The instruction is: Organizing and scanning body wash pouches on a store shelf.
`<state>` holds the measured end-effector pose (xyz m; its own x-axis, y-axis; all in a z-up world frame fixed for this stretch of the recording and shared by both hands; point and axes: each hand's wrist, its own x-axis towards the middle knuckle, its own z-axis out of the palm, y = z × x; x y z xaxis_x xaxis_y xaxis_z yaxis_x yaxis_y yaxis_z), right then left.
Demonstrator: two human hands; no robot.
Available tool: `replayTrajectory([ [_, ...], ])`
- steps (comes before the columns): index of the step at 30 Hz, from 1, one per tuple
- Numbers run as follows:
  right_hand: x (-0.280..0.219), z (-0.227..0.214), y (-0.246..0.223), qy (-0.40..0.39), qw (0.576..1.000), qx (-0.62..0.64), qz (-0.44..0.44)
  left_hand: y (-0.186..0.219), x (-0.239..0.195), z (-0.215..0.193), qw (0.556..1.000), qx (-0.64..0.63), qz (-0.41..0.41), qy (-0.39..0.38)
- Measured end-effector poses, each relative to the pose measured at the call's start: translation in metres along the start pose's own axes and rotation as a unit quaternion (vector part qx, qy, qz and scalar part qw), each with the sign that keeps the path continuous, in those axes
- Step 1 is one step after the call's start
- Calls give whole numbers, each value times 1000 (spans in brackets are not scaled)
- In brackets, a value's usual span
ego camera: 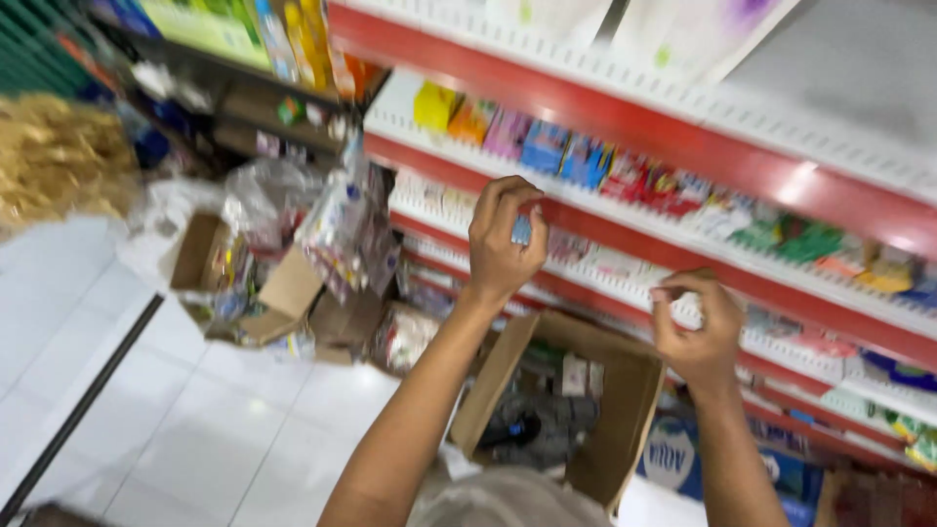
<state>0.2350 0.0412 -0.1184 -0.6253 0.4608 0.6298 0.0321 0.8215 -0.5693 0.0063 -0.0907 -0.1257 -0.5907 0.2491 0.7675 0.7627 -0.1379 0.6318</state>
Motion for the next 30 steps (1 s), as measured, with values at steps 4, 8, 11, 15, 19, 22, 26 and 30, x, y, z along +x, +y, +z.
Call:
replayTrajectory([
  [4, -195, 78, 139, -217, 910, 93, 342, -110, -168, -7, 970, -3, -165, -176],
  [8, -341, 108, 208, -344, 841, 110, 404, -144, -317, -8, 900, 33, -244, -359],
  [11, -391, 141, 240, -402, 806, 73, 429, -153, -395, 1, 872, 53, -287, -393],
  [15, -462, 174, 301, -481, 768, -79, 414, -144, -432, 10, 853, 102, -363, -361],
  [19, -459, 222, 314, -518, 793, -103, 303, -145, -440, 17, 849, 151, -360, -355],
  [22, -493, 237, 300, -584, 721, -80, 365, -144, -452, 16, 844, 161, -340, -383],
  [26, -562, 238, 298, -496, 782, 21, 377, -138, -447, 34, 839, 204, -328, -382],
  [30, -571, 219, 289, -604, 704, -51, 370, -120, -449, 53, 866, 325, -169, -341],
])
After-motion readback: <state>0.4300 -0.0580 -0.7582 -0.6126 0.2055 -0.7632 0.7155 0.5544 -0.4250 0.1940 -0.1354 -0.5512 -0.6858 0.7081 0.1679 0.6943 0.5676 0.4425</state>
